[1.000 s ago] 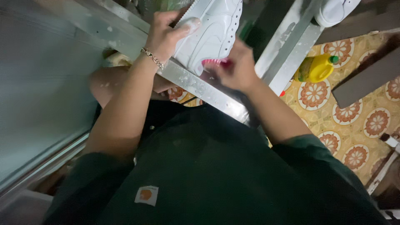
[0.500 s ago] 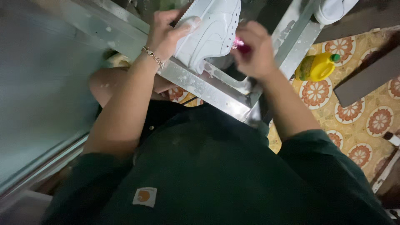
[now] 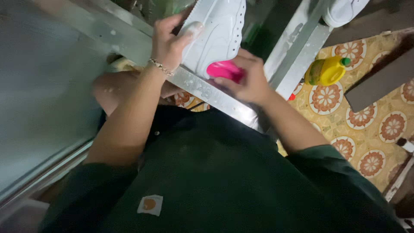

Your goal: The person scrubs the interior and exterior surfaces of a white shoe with a pink brush and soapy water, then rinses the shoe under a running tap in a sink.

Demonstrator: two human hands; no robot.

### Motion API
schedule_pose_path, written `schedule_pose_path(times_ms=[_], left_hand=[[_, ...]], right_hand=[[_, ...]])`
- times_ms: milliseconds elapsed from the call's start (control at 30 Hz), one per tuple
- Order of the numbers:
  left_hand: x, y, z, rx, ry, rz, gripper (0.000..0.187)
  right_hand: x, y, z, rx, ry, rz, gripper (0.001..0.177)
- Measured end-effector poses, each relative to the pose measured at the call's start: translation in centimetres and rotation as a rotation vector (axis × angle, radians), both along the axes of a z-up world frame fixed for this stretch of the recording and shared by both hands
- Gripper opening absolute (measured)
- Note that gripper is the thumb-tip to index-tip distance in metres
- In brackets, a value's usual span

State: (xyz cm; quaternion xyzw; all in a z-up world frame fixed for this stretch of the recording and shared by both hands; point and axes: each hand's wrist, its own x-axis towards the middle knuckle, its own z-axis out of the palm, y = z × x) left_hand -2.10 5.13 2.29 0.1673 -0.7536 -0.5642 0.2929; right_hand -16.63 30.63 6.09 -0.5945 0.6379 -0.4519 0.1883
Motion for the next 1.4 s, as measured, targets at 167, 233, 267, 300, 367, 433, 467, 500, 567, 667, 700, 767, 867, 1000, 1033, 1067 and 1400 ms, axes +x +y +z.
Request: schedule_pose_path(times_ms=[167,233,267,300,367,433,467,500,567,667,700,767,867,1000,1033,1067,1400], left_hand=[[-0.8,0.5,-0.7,-0.114,0.021,0.026,0.039],[-0.4,0.7,0.1,-0.097,0.013,0.010,0.041],[0.0,0.7,0.2,-0.096,0.035,0.008,0.047],[0.4,0.6,0.4,-0.094,0.056,0.011,0.057],[-0.1,0.7,0.2,-0.110,0.075,0.019,0.053],[-0.5,0.7,0.6,-0.130,0.102,0.022,0.049],[-0.7,0.7,1.0,-0.135,0.070,0.026,0.045],[-0.5,1.2,1.3,-0.128,0.030,0.031,0.041],[-0.2,0.8,0.1,-0.131,0.029,0.056,0.047],[-0.4,0.1,0.6,-0.140,0.051,0.060,0.055],[-0.5,0.3,1.1,-0.135,0.076,0.033,0.056],[0.2,0.3,0.5,-0.055,0.088,0.019,0.053],[-0.1,-0.7,-1.5,0.246,0.143,0.052,0.048],[0.7,-2.7,-6.2,0.953,0.409,-0.130,0.054],[0.7,-2.8,-5.6,0.938,0.419,-0.119,0.054],[0.7,-3.0,-5.0,1.248,0.404,0.062,0.057],[1.1,-3.3,0.5,1.459,0.488,0.416,0.061]], right_hand=[[-1.6,-0.5,-1.7,0.061,0.068,-0.022,0.051],[-0.8,-0.8,-2.3,0.096,0.129,-0.096,0.050],[-0.7,-0.3,-2.1,0.124,0.050,-0.118,0.045],[-0.5,0.0,-2.0,0.153,-0.030,-0.136,0.050],[-2.2,1.0,0.1,0.163,-0.056,-0.022,0.047],[-2.7,0.5,0.5,0.167,-0.075,0.086,0.057],[-2.5,-0.6,-0.1,0.113,-0.013,0.022,0.048],[-1.9,-1.1,-0.8,0.069,0.041,-0.039,0.043],[-0.5,-1.4,-0.5,0.099,0.019,-0.046,0.036],[-1.5,0.1,0.0,0.129,-0.026,0.013,0.042],[-2.2,1.3,0.3,0.141,-0.046,0.073,0.057],[-3.7,2.9,1.7,0.222,0.041,0.038,0.051],[-6.4,3.6,1.5,0.218,0.193,-0.138,0.048],[-6.9,1.9,-0.7,0.246,0.311,-0.344,0.075],[-6.3,0.6,-0.2,0.231,0.314,-0.330,0.075],[-5.6,-0.6,0.3,0.363,0.390,-0.344,0.066],[-4.9,-6.4,-5.3,0.777,0.135,-0.319,0.046]])
